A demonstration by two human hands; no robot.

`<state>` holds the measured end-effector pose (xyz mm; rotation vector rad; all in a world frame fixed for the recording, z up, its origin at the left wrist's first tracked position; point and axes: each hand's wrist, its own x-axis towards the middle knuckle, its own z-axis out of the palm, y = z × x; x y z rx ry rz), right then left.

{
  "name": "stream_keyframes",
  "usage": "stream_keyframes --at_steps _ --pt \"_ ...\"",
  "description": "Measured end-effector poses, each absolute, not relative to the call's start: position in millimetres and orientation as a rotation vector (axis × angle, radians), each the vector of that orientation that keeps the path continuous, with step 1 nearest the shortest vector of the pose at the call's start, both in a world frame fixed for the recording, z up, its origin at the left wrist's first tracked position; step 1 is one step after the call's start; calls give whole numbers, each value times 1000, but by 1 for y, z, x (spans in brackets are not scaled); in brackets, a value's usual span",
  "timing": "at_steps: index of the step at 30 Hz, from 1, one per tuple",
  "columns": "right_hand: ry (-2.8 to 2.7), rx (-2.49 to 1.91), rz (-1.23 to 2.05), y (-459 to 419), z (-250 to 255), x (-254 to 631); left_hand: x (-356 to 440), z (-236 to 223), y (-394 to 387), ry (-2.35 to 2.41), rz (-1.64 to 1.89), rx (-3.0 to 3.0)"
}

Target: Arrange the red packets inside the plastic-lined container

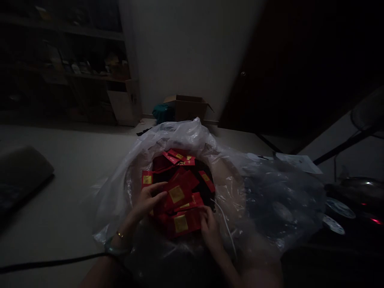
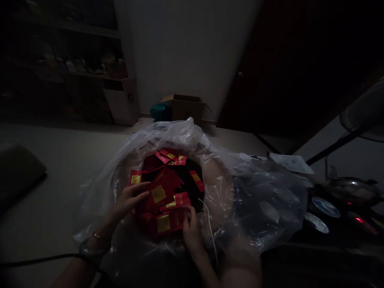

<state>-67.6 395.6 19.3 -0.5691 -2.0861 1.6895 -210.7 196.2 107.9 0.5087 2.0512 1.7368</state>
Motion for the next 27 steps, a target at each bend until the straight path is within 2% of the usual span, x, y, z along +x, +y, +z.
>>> stream_keyframes --at_steps 6,13,27 --pt "-1898 -598 1787 398 24 -75 -197 98 210 1855 1567 613" --pt "-1838 -619 1844 402 25 -79 -195 88 215 1722 1571 565" --pt "-1774 -622 2110 393 20 -82 -202 109 212 2069 1335 838"
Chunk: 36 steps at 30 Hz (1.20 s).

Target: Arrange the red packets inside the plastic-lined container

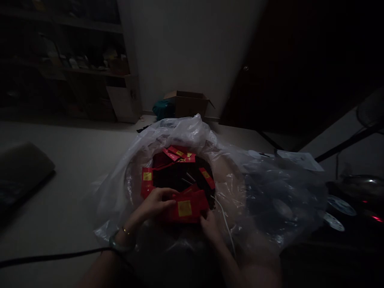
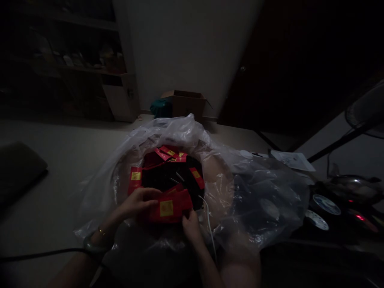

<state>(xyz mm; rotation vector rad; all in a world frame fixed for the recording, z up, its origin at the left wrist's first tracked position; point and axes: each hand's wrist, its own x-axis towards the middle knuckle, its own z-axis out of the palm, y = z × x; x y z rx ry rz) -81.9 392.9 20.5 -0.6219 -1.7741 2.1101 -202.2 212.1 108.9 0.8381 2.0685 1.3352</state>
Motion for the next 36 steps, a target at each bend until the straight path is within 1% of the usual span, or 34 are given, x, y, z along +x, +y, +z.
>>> stream_keyframes --at_steps 6,11,21,30,36 --pt "-1782 -727 2057 391 14 -81 -197 132 218 2309 1167 1085" --pt "-1835 -794 2051 397 19 -78 -196 127 222 2287 1204 1046" --pt "-1650 -701 2229 388 37 -80 -202 117 221 2152 1281 945" --pt "-1529 -672 2385 382 55 -83 -202 117 222 2349 1240 979" --pt "-1458 -770 2447 379 52 -83 -195 121 223 2409 1172 991"
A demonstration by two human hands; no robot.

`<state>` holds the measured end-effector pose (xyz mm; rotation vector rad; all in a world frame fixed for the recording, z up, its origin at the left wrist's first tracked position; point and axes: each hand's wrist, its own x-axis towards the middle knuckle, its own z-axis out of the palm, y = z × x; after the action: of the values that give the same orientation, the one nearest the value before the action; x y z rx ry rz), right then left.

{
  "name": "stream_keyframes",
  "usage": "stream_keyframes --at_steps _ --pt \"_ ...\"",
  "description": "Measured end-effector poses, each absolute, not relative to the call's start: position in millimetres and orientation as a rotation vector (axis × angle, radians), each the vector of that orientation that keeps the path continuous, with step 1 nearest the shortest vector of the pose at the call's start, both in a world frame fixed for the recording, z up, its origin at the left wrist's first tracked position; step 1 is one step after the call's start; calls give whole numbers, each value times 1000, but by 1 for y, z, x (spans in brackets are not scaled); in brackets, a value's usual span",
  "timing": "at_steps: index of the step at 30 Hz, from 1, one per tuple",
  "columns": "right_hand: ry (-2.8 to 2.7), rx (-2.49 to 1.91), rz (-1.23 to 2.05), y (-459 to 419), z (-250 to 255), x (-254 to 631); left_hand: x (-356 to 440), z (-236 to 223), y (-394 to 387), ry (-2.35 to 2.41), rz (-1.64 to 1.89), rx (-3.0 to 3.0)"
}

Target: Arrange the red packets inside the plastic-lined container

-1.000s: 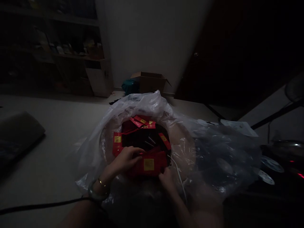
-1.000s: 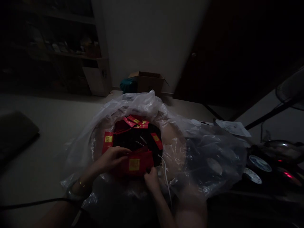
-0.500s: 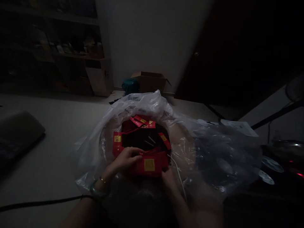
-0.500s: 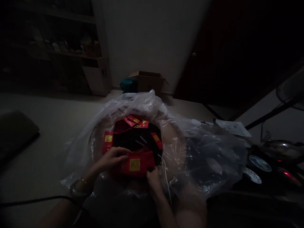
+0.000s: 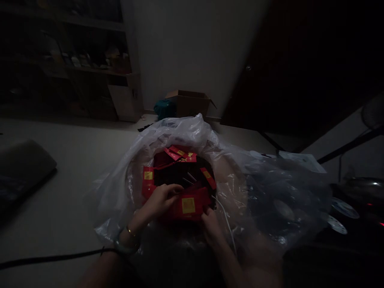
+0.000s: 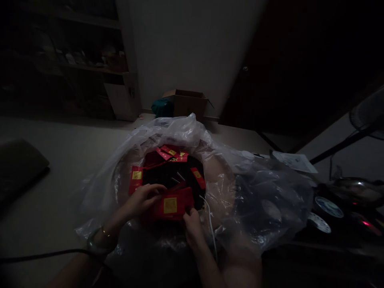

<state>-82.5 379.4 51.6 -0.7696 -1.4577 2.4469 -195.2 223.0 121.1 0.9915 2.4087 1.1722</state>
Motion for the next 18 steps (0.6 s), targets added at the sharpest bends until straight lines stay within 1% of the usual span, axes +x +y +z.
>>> stream_keyframes --at_steps 3,11,18 --pt "-1437 -800 2461 380 49 -81 -192 117 223 2387 1127 1084" --pt "-1442 -760 2520 381 45 -79 -182 115 227 2469 852 1239" --pt "-1493 -829 2536 384 43 -83 -190 132 226 2522 889 1178"
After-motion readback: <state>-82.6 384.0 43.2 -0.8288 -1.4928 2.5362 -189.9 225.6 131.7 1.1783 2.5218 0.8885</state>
